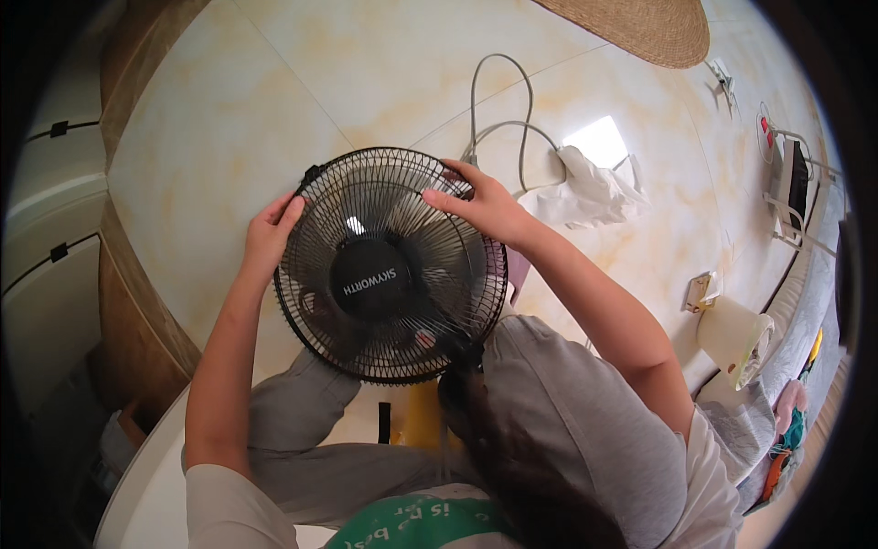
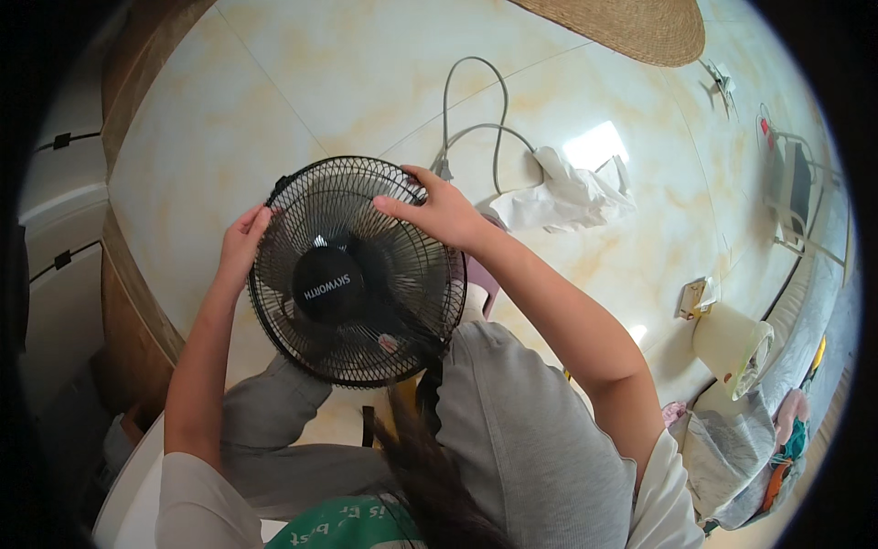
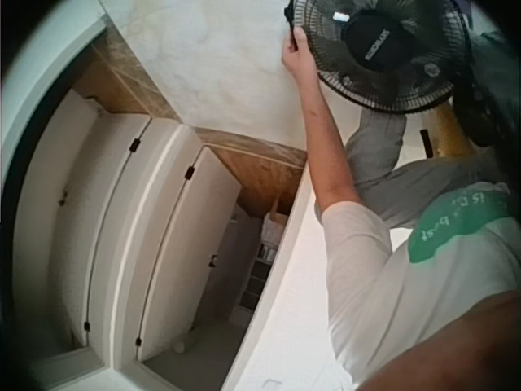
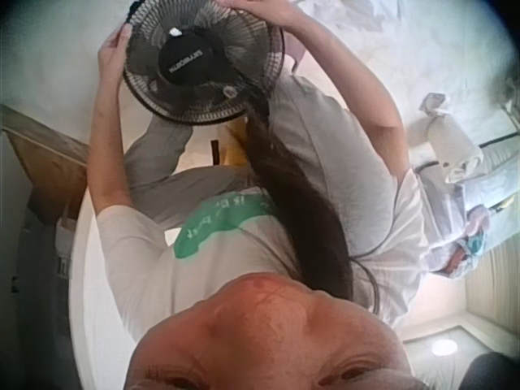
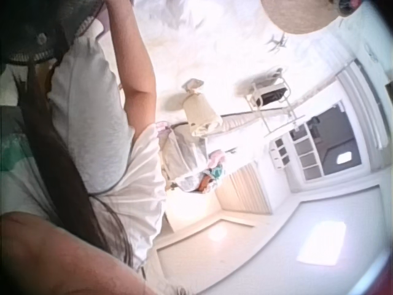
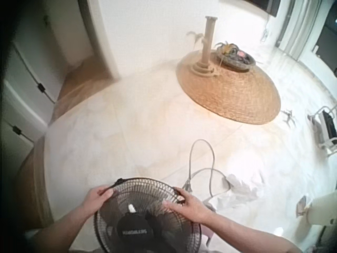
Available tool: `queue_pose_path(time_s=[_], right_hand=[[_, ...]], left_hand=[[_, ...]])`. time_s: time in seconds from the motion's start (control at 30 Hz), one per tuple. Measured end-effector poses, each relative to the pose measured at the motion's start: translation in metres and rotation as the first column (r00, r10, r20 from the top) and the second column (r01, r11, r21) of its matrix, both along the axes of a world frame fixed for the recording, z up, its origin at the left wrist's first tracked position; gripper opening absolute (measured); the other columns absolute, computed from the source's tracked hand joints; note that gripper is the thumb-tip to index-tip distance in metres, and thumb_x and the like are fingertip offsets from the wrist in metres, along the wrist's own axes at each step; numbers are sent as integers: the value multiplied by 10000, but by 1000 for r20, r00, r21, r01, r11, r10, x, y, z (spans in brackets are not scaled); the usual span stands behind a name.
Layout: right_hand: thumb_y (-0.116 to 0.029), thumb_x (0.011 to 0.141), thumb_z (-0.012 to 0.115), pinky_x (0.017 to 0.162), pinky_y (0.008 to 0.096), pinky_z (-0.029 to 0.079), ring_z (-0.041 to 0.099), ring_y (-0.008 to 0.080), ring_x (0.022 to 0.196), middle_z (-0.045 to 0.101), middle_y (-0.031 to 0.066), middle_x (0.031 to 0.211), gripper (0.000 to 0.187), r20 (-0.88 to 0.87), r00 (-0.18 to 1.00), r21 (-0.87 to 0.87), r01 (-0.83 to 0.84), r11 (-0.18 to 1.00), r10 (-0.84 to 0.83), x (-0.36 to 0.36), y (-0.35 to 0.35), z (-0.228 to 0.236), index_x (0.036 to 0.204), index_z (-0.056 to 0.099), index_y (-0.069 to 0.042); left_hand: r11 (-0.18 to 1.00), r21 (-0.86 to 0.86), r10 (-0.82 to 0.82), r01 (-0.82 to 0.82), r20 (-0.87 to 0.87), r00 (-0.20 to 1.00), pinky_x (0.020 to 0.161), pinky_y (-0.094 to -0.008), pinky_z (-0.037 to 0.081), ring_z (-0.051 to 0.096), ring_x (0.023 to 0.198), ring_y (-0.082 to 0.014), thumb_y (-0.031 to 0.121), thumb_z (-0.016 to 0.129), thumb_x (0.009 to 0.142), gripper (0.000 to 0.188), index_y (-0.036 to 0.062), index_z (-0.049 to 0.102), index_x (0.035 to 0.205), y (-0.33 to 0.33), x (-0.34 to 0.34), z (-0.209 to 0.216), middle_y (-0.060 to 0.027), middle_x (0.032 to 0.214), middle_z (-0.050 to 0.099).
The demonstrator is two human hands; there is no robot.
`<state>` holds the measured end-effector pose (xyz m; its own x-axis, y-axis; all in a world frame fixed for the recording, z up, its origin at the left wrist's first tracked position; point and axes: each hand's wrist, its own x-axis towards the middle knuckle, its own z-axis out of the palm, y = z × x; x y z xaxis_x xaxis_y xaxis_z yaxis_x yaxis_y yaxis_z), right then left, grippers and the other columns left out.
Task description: The person assembles a small black desk fan by attaching the front and rear wire cages to the motor housing. They use a screwdriver to tighten screws on the cages, then align and secure the cages around the fan blades.
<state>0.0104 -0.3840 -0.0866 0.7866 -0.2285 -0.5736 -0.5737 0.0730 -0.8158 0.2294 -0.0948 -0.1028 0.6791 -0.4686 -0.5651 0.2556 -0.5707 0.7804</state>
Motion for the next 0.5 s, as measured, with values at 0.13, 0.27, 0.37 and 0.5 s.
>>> queue_pose_path(time_s=[0.13, 0.27, 0.37, 0.5], right_hand=[[-560, 855, 736, 1025, 373, 450, 526, 259, 1256, 498, 185, 1450, 953, -142, 979, 38, 151, 988, -144, -30, 12, 11, 1520, 351, 3], [-413, 872, 780, 1037, 399, 457, 535, 227, 1255, 557, 113, 1346, 867, -269, 943, 462, 304, 833, -194, -81, 26, 27, 1503, 338, -16], [-260, 907, 765, 1046, 385, 459, 532, 214, 1257, 548, 100, 1365, 755, -132, 979, 689, 204, 695, -156, -105, 20, 26, 1495, 355, -24], [-222, 932, 738, 1010, 375, 503, 569, 205, 1211, 551, 104, 1352, 689, -45, 986, 660, 149, 736, -159, -115, 22, 10, 1467, 369, 5]], left_hand=[[954, 259, -4, -151, 513, 858, 1084, -374, 408, 558, 1268, -280, 408, 604, 1005, 644, -57, 472, 1429, 16, -66, 25, -210, 1382, 576], [795, 204, 513, -571, 276, 813, 1226, -385, 161, 169, 1524, -336, 405, 573, 1017, 884, -46, 59, 1576, 39, -190, 60, -262, 1635, 146], [738, -97, 674, -667, 93, 733, 1236, -408, 119, 102, 1539, -313, 204, 639, 997, 933, -33, -55, 1573, 44, -254, 78, -235, 1657, 72], [587, -162, 785, -793, -125, 607, 1221, -400, 185, 253, 1482, -277, 111, 631, 989, 821, -22, 62, 1566, 38, -286, 92, -204, 1608, 221]])
